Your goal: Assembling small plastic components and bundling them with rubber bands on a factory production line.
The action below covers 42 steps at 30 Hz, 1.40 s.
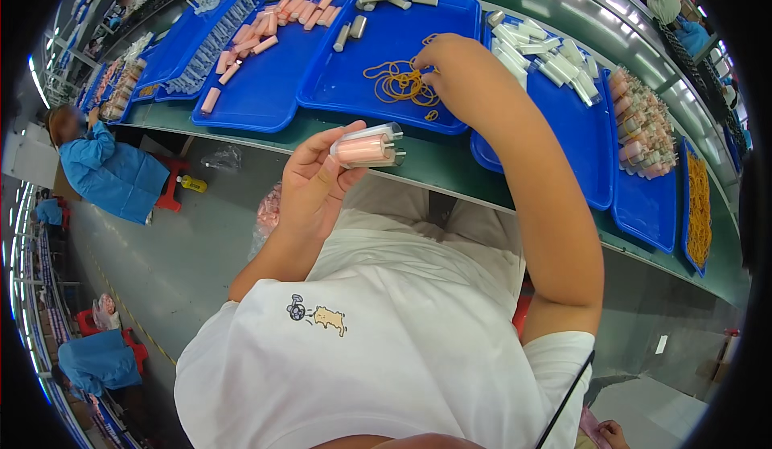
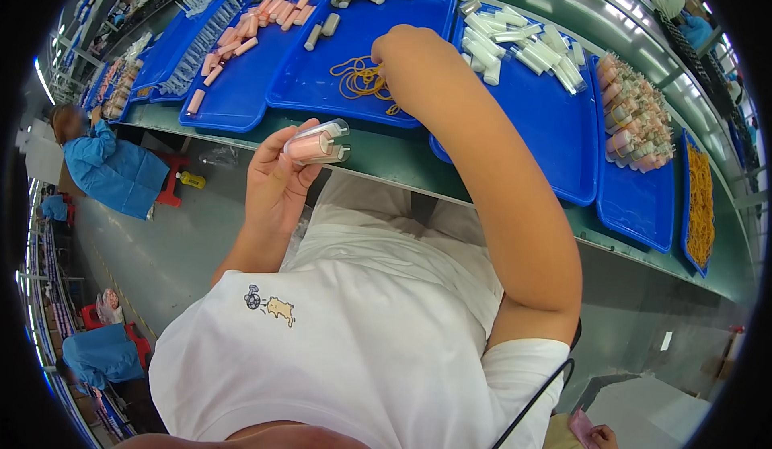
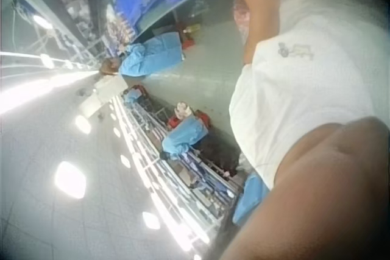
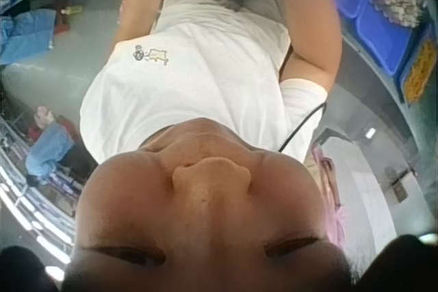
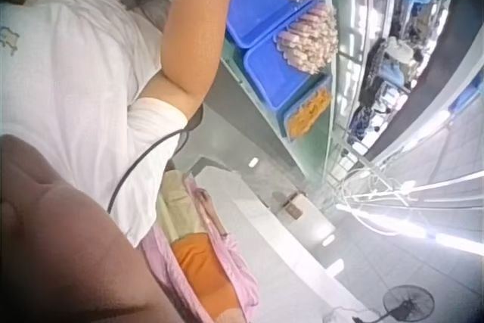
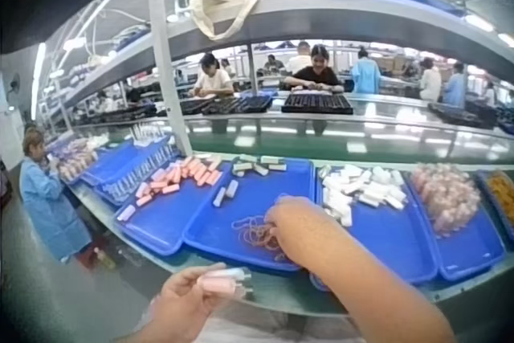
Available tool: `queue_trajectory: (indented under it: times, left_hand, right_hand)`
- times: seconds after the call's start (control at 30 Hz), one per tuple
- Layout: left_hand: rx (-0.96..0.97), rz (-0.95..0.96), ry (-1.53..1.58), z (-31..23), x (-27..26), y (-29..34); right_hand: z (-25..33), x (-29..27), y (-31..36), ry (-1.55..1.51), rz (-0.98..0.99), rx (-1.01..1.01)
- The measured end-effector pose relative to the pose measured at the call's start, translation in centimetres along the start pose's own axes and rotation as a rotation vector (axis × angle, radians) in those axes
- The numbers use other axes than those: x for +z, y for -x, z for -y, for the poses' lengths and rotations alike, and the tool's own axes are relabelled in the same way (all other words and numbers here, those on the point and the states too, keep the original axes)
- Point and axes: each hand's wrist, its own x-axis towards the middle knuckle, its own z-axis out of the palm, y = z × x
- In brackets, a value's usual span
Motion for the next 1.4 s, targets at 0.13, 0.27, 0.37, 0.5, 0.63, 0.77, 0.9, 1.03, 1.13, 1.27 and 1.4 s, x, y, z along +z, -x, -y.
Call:
queue_trajectory:
  times: [0.13, 0.27, 0.37, 0.5, 0.63, 0.77, 0.9, 1.03, 1.13, 1.27, 1.4]
  left_hand:
    - [0.011, -0.032, 0.039, -0.2, -0.2, 0.5]
    - [0.000, -0.033, 0.064, -0.1, -0.7, 0.9]
    - [-0.016, -0.044, 0.067, -0.3, -0.5, 0.9]
    - [-0.017, -0.040, 0.060, -0.3, -0.3, 0.5]
    - [-0.018, -0.029, 0.081, -0.1, -0.4, 0.4]
    - [-0.018, -0.026, 0.090, 0.0, -0.4, 0.5]
    - [-0.006, -0.046, 0.103, 0.1, -0.6, 0.4]
    - [-0.012, -0.045, 0.118, 0.0, -0.6, 0.3]
    - [-0.005, -0.064, 0.129, 0.1, -0.4, 0.2]
    - [0.015, -0.067, 0.101, 0.0, 0.1, -0.3]
    - [-0.140, -0.244, 0.089, 0.7, 2.5, -0.8]
  right_hand:
    - [0.1, 2.0, -2.8, 0.254, 0.182, -0.030]
    - [0.0, 1.9, -2.8, 0.283, 0.187, -0.071]
    - [0.1, 1.2, -2.8, 0.274, 0.235, 0.018]
    - [-0.6, 1.3, -2.7, 0.052, 0.213, 0.076]
    - [-0.9, 1.5, -2.6, -0.018, 0.223, 0.069]
    - [-0.9, 1.4, -2.6, -0.042, 0.136, 0.060]
    - [-2.3, 0.7, -2.9, -0.356, 0.141, 0.152]
    - [-1.9, -0.2, -2.7, -0.886, 0.099, 0.329]
    - [-0.8, -1.7, -1.4, -1.376, 0.042, 0.311]
    - [0.4, -1.8, 0.9, -1.358, 0.067, 0.275]
    - [0.7, -0.7, 2.2, -1.054, -0.030, 0.389]
